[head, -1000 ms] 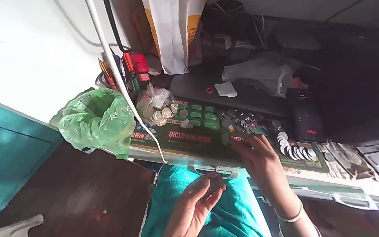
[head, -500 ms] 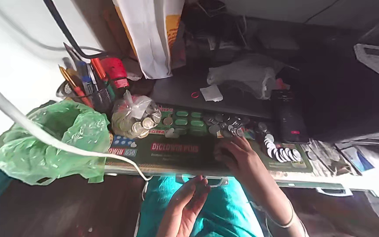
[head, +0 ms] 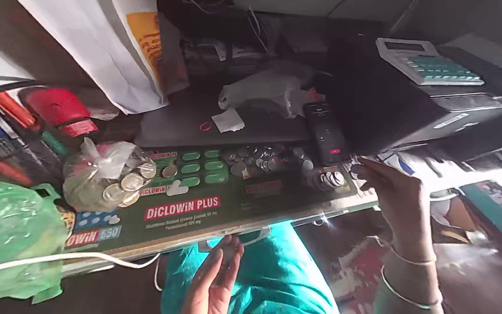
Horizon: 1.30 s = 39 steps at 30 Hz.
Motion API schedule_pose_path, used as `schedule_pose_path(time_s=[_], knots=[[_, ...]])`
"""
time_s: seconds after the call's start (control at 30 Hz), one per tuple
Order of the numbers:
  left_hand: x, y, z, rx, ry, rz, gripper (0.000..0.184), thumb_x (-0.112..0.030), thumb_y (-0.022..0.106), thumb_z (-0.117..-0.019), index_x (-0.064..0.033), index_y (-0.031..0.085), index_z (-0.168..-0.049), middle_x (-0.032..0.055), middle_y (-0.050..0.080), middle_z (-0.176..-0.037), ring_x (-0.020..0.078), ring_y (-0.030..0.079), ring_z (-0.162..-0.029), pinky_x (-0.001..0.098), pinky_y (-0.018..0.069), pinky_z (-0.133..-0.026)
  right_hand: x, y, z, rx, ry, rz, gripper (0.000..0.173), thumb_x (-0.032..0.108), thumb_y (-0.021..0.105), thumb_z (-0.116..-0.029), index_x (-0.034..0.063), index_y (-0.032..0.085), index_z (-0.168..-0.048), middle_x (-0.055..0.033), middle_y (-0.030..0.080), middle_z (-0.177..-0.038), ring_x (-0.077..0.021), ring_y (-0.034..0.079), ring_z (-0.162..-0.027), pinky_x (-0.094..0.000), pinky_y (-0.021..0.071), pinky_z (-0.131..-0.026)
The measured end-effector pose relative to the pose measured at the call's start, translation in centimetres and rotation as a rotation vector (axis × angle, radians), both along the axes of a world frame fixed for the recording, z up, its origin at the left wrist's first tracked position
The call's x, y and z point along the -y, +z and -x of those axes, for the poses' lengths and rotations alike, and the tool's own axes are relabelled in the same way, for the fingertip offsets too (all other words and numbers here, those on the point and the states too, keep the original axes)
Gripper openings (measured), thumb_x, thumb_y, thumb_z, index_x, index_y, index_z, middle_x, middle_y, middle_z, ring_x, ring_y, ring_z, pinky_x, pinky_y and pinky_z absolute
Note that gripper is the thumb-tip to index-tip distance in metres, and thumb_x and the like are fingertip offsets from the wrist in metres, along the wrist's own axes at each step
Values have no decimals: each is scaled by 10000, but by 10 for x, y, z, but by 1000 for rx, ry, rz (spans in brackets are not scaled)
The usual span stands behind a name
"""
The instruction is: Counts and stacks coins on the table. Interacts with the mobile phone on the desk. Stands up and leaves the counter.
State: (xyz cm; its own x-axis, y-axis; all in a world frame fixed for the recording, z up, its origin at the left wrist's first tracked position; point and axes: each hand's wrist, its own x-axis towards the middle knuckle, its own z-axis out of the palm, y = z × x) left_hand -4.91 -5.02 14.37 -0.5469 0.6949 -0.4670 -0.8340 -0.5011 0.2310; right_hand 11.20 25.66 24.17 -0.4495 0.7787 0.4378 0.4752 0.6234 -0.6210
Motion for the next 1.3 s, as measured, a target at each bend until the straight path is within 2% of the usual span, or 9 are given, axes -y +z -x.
schedule_pose_path(time_s=[0.23,0.4,0.47,0.63,0.77,0.83,0.97,1.13,1.3], knots=[[2,0,-2,-4,5,-9,296,-39,425,-1054,14,686,-1183,159,742,-1133,218,747,-1026,282,617,-887,-8,-11,0,232,64,-61,192,163,669,-953,35,781,-1041,-179,730,-1036,-361,666,-1002,-619,469,-921],[3,-1,-2,13,9,-76,265,-24,482,-1026,27,700,-1167,179,740,-1135,238,746,-1029,300,614,-898,5,-1,20,274,18,-212,207,138,630,-988,-4,766,-1052,-276,690,-1116,-518,595,-1132,-706,411,-970],[3,0,-3,30,4,-74,262,-16,483,-1020,25,698,-1164,178,740,-1131,237,748,-1019,304,617,-892,24,7,42,223,37,-324,244,154,600,-999,-5,767,-1079,-282,693,-1095,-528,598,-1116,-679,428,-967],[4,-3,-3,45,-10,-147,249,-17,521,-1003,36,699,-1170,178,734,-1146,234,742,-1033,299,611,-902,75,5,126,179,440,-380,265,160,559,-1025,51,770,-1144,-139,741,-1126,-288,705,-1045,-430,571,-904],[11,-5,-2,26,-36,-188,261,-33,502,-1019,20,698,-1183,168,731,-1162,235,734,-1057,304,598,-934,99,-16,173,430,672,-338,383,124,468,-1067,3,602,-1404,-176,583,-1463,-331,570,-1354,-443,486,-1099],[13,-7,-1,25,-49,-201,268,-37,484,-1027,15,694,-1185,169,730,-1166,237,733,-1062,306,597,-937,109,-25,183,520,664,-381,431,-26,457,-1013,-59,548,-1433,-228,520,-1509,-393,487,-1418,-480,411,-1168],[17,-10,1,23,-38,-193,266,-28,489,-1022,24,673,-1207,171,720,-1171,236,731,-1052,307,597,-932,134,-35,181,480,666,-529,432,-118,498,-935,-49,640,-1336,-213,623,-1402,-365,598,-1319,-455,483,-1107],[17,-13,2,28,-15,-247,280,-18,473,-1031,32,689,-1202,172,723,-1179,237,721,-1090,310,582,-965,149,-38,165,334,729,-602,348,-48,519,-958,33,739,-1216,-117,720,-1279,-296,664,-1242,-471,496,-1094],[15,-17,-1,-7,7,-218,265,-32,512,-1014,9,709,-1187,150,736,-1165,218,728,-1080,298,590,-948,149,-40,153,225,696,-523,199,139,603,-995,136,786,-1072,-40,757,-1073,-258,684,-1015,-425,519,-855]])
